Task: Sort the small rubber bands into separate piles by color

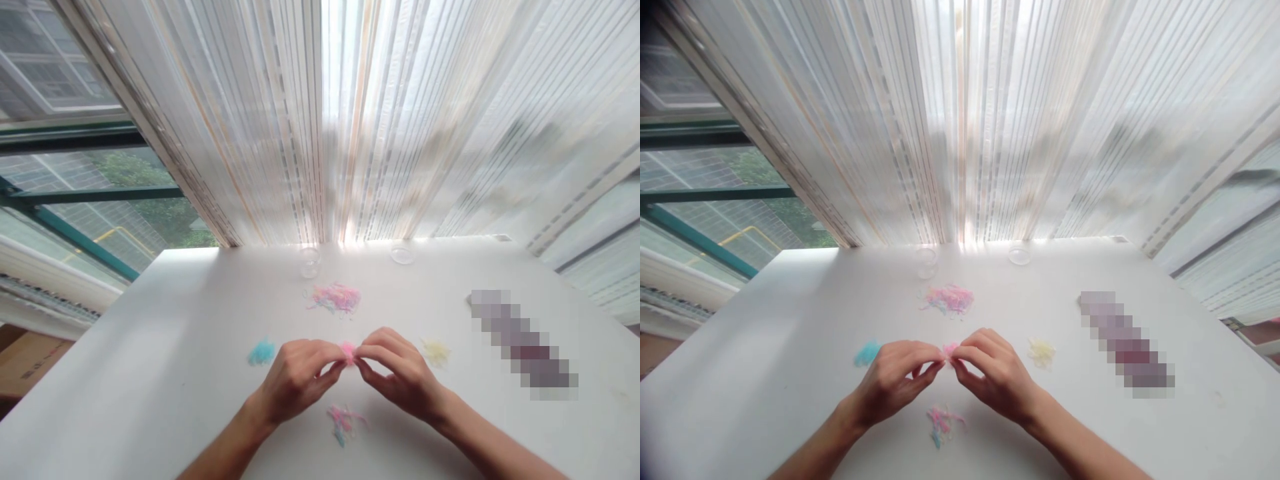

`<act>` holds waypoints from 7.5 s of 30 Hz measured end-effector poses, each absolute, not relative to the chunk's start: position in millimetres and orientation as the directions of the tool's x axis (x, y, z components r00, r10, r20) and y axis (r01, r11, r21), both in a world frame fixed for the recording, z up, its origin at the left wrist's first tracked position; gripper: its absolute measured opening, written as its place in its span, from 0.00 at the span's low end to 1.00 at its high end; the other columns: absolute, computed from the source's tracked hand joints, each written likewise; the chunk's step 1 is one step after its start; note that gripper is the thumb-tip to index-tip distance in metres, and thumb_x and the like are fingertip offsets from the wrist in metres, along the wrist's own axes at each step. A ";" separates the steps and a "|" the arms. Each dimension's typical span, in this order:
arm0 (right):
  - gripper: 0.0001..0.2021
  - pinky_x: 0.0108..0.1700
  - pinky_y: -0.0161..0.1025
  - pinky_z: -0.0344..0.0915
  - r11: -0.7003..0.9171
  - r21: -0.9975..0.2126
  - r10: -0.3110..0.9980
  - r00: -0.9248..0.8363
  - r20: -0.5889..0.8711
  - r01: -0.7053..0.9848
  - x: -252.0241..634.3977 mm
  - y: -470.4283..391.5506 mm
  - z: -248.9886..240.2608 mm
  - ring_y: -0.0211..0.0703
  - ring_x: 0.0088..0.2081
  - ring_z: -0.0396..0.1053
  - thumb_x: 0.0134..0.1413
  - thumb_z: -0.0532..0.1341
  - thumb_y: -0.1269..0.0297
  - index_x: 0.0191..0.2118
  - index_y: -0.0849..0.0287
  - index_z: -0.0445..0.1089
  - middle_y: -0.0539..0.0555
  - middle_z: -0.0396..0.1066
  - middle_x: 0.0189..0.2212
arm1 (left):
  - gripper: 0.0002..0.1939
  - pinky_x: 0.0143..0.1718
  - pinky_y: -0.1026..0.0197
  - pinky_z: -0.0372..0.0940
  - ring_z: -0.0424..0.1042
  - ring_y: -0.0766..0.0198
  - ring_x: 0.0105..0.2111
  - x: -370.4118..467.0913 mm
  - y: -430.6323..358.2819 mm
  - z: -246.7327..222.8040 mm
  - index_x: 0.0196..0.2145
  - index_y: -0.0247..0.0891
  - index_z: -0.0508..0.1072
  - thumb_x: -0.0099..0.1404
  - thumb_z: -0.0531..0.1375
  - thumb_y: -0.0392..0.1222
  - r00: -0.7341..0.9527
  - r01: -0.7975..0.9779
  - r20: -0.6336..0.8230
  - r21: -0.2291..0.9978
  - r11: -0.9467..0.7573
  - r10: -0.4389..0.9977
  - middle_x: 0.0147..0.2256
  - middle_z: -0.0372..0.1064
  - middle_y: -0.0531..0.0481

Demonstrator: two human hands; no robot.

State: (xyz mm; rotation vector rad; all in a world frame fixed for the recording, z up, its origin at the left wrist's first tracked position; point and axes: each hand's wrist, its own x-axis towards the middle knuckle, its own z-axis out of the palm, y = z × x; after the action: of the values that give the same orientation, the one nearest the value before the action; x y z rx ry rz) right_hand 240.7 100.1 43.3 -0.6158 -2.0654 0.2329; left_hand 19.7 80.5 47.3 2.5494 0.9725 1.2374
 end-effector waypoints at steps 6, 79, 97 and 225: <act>0.09 0.33 0.39 0.71 0.847 -0.409 0.527 -0.446 0.723 0.338 243.3 101.3 44.4 0.41 0.30 0.71 0.62 0.63 0.77 0.43 0.55 0.74 0.52 0.75 0.29 | 0.05 0.33 0.65 0.73 0.79 0.67 0.27 19.4 81.2 45.4 0.44 0.40 0.76 0.71 0.62 0.33 0.454 0.495 0.626 0.415 -0.763 0.634 0.36 0.83 0.49; 0.12 0.37 0.40 0.66 0.116 -0.480 0.883 -0.311 -0.351 0.870 377.1 156.4 76.0 0.49 0.37 0.73 0.56 0.61 0.54 0.33 0.56 0.77 0.54 0.78 0.33 | 0.05 0.31 0.66 0.68 0.77 0.67 0.29 24.8 80.5 34.0 0.41 0.39 0.76 0.71 0.61 0.32 0.545 0.484 0.578 0.375 -0.790 0.608 0.36 0.81 0.52; 0.14 0.40 0.43 0.68 0.127 -0.487 0.901 -0.306 -0.308 0.864 368.8 157.6 65.0 0.52 0.40 0.75 0.59 0.59 0.53 0.37 0.55 0.79 0.55 0.79 0.38 | 0.07 0.30 0.67 0.69 0.78 0.67 0.30 24.0 80.5 38.1 0.41 0.39 0.77 0.72 0.59 0.32 0.556 0.495 0.558 0.374 -0.785 0.616 0.36 0.81 0.51; 0.07 0.34 0.36 0.60 0.652 -0.678 0.555 -0.823 0.121 0.340 256.1 92.5 42.1 0.39 0.31 0.67 0.67 0.60 0.66 0.38 0.59 0.74 0.52 0.73 0.30 | 0.05 0.34 0.65 0.63 0.77 0.65 0.32 9.1 70.6 48.6 0.39 0.42 0.81 0.68 0.64 0.39 0.676 0.581 0.005 0.611 -0.537 0.737 0.34 0.82 0.55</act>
State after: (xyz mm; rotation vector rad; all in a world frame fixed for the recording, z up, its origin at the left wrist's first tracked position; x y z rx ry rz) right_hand 256.1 92.5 42.1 -0.7141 -2.5545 0.9537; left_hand 9.1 70.6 48.6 2.3063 1.0127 0.3519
